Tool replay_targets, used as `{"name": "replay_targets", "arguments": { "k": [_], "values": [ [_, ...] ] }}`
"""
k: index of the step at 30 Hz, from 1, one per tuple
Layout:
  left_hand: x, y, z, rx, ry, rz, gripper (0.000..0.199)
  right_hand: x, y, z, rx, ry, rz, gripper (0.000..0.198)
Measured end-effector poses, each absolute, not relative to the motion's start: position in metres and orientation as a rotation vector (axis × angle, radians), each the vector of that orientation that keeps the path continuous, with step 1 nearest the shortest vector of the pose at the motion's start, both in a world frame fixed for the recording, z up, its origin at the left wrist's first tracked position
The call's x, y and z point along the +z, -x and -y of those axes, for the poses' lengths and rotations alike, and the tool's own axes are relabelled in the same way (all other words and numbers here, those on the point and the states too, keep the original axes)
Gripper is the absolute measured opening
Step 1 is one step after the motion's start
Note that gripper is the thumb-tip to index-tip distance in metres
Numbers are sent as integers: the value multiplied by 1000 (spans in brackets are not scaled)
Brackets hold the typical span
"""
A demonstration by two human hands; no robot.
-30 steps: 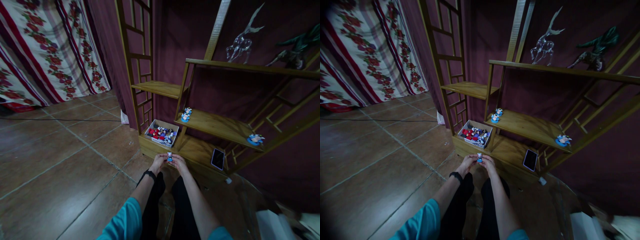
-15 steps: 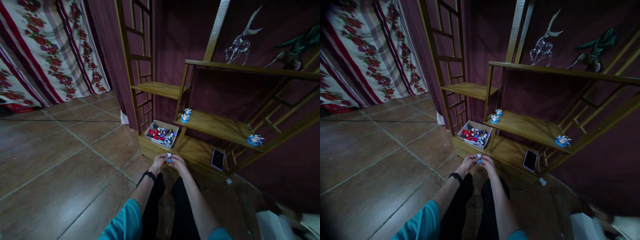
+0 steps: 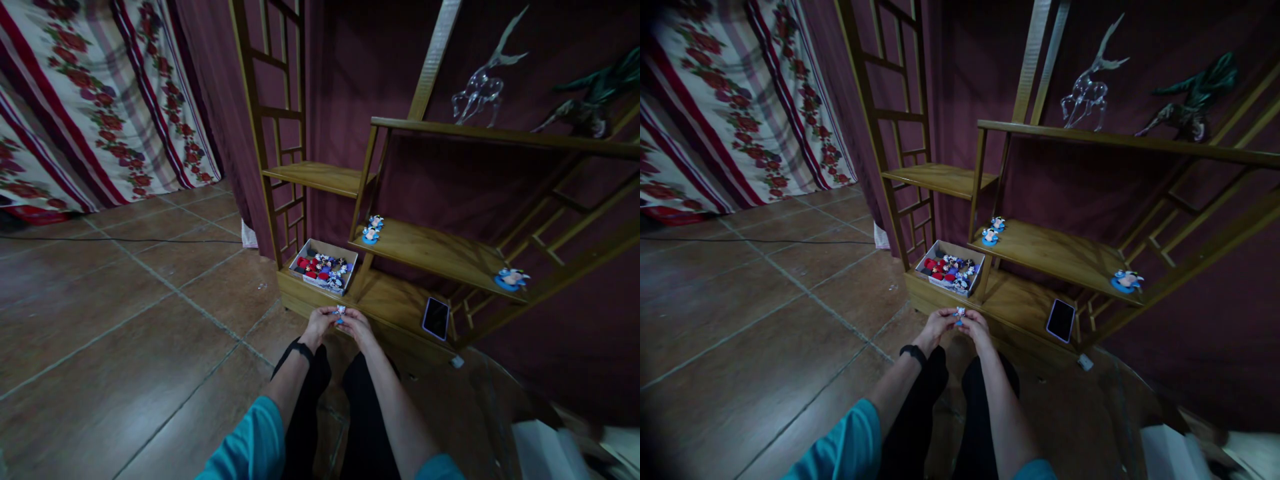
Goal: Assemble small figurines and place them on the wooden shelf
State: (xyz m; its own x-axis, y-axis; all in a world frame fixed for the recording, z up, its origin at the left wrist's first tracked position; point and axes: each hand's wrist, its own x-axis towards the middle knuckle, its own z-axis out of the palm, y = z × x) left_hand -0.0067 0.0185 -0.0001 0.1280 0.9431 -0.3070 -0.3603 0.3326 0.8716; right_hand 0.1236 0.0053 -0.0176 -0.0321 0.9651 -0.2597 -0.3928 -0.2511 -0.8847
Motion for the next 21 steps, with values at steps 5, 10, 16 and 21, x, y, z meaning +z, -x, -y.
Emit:
{"name": "replay_targets", "arguments": {
  "k": [5,10,16,21],
  "values": [
    [5,3,-16,1101,-772,-1085,22,-16,-121,-5,1537,1102,730,29],
    [7,2,-15,1126,-797,-1128,19,-13,-121,-2,1520,1039,725,29],
    [7,3,-13,1146,-819,-1078,22,-15,-124,-3,1510,1020,726,29],
    [7,4,-13,1088,-764,-1009,22,-17,-123,-4,1529,1040,716,27]
  ]
}}
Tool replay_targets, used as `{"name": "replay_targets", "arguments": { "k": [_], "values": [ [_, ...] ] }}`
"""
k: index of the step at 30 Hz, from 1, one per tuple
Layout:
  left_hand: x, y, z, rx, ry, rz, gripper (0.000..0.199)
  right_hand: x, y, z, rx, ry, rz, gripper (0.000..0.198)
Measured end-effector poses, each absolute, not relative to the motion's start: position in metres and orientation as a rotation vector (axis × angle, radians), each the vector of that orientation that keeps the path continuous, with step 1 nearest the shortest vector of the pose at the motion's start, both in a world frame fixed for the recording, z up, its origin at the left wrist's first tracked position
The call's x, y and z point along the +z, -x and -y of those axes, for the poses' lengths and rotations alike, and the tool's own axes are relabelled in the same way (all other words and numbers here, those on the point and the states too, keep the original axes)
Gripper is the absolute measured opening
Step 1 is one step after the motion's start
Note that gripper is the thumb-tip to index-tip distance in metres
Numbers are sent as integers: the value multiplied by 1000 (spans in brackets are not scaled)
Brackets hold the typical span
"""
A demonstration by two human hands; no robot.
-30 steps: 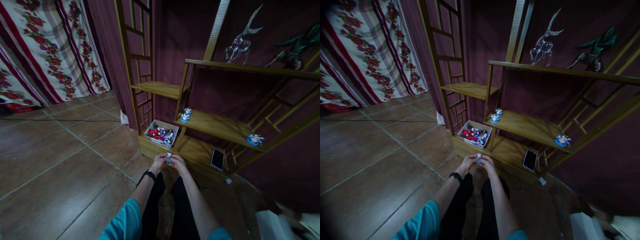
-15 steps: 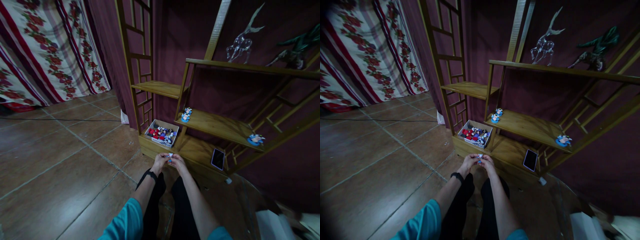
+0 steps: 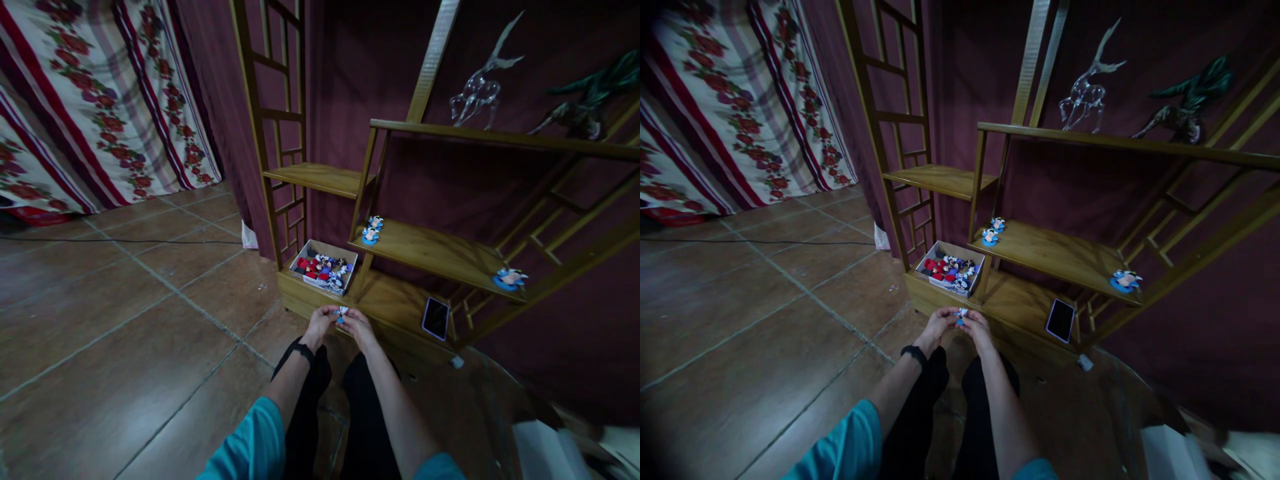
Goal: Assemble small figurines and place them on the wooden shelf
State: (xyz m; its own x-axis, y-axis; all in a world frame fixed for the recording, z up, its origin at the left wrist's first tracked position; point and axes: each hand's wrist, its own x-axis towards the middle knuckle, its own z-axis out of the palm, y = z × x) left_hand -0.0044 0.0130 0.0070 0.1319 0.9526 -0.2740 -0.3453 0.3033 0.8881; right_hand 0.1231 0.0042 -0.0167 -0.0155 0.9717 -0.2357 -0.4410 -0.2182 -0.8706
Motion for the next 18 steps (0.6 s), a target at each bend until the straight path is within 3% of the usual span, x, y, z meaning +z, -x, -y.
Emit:
{"name": "replay_targets", "arguments": {
  "k": [3,9,18],
  "values": [
    [7,5,-13,1082,-720,-1026,21,-16,-123,-4,1538,1069,698,26],
    [3,6,-16,1165,-629,-1037,39,-13,-123,-3,1519,1058,696,32],
    [-3,11,-20,1075,-621,-982,25,-8,-122,-1,1481,1010,770,32]
  ]
}}
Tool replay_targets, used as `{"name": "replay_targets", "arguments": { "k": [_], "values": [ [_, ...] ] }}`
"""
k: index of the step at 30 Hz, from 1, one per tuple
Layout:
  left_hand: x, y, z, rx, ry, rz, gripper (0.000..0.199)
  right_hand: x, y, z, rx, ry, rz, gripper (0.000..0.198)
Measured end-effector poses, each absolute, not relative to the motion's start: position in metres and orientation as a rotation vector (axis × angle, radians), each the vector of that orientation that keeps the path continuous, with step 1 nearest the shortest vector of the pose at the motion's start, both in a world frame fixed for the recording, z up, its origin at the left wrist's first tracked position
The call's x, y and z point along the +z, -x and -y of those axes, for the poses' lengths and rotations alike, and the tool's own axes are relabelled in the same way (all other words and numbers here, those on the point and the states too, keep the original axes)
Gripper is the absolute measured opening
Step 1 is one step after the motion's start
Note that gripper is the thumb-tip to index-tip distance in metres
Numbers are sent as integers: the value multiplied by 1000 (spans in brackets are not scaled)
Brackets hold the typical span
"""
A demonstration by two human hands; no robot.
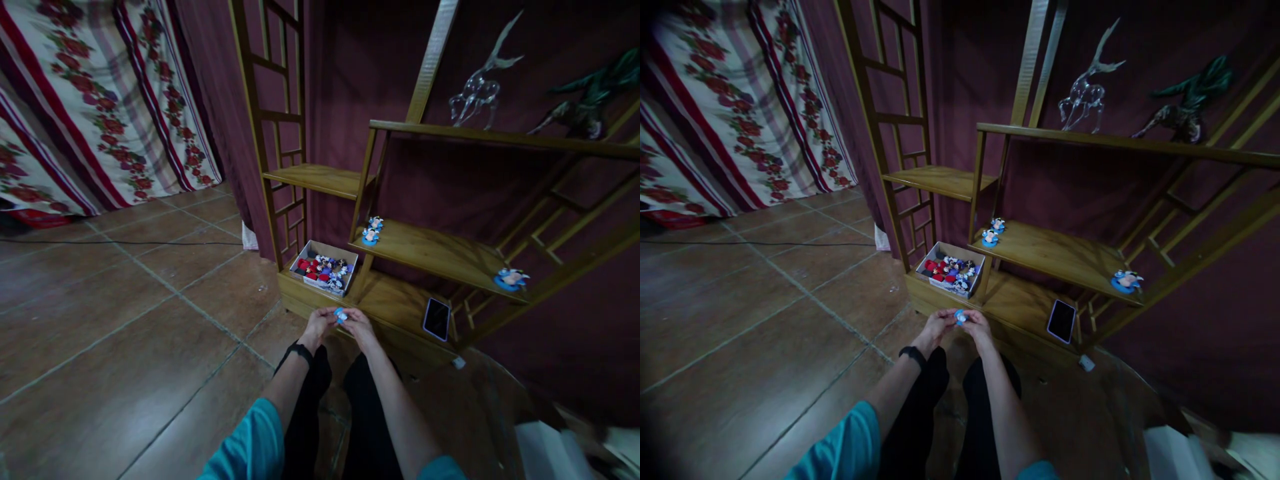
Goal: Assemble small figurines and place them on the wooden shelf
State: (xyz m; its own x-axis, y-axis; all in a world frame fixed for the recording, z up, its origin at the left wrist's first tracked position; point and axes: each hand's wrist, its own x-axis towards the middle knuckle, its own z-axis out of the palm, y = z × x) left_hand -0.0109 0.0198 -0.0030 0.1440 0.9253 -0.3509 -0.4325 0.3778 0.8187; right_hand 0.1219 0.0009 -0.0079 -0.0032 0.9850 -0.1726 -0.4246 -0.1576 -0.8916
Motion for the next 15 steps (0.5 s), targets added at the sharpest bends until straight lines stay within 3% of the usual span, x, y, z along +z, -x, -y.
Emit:
{"name": "replay_targets", "arguments": {
  "k": [15],
  "values": [
    [5,11,-16,1112,-632,-1067,18,-9,-123,1,1506,1040,773,32]
  ]
}}
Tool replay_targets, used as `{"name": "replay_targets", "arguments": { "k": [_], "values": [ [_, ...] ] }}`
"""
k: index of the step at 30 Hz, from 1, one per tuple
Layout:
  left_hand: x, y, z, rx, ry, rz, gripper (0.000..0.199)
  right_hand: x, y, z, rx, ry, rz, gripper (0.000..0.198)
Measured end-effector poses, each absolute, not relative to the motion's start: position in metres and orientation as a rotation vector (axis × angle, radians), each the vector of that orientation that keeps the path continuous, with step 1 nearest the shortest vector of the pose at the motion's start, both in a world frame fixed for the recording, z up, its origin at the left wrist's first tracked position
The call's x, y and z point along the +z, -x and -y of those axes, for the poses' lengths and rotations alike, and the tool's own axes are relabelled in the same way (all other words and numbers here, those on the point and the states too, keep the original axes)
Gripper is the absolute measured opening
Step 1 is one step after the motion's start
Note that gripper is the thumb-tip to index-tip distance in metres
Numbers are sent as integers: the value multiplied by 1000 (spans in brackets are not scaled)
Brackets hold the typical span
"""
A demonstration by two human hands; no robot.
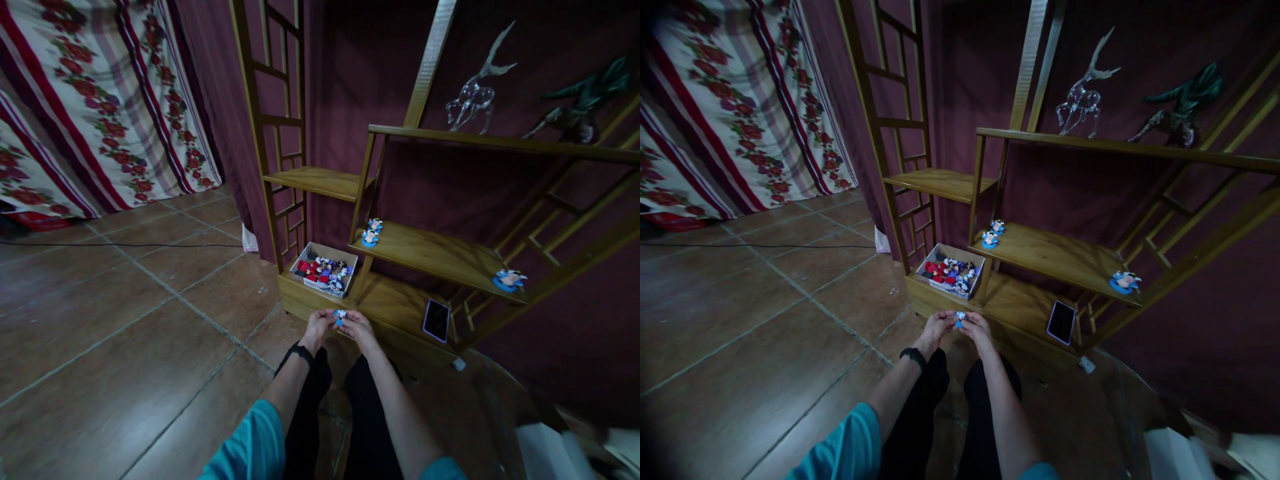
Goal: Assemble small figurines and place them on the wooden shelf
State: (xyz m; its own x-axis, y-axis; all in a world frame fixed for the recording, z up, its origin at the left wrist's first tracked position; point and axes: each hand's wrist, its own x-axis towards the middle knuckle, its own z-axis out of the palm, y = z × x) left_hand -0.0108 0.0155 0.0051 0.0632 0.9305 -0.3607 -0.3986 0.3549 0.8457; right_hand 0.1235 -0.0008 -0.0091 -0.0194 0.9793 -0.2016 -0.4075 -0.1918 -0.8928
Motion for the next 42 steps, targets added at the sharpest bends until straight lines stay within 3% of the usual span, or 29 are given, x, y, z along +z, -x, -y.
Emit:
{"name": "replay_targets", "arguments": {
  "k": [22,31,42],
  "values": [
    [5,10,-18,1039,-584,-1029,10,-10,-124,-4,1503,1050,698,30],
    [2,12,-19,1043,-572,-1007,21,-10,-125,-4,1455,1076,730,39],
    [11,10,-18,997,-571,-984,20,-9,-126,-2,1507,1027,631,28]
  ]
}}
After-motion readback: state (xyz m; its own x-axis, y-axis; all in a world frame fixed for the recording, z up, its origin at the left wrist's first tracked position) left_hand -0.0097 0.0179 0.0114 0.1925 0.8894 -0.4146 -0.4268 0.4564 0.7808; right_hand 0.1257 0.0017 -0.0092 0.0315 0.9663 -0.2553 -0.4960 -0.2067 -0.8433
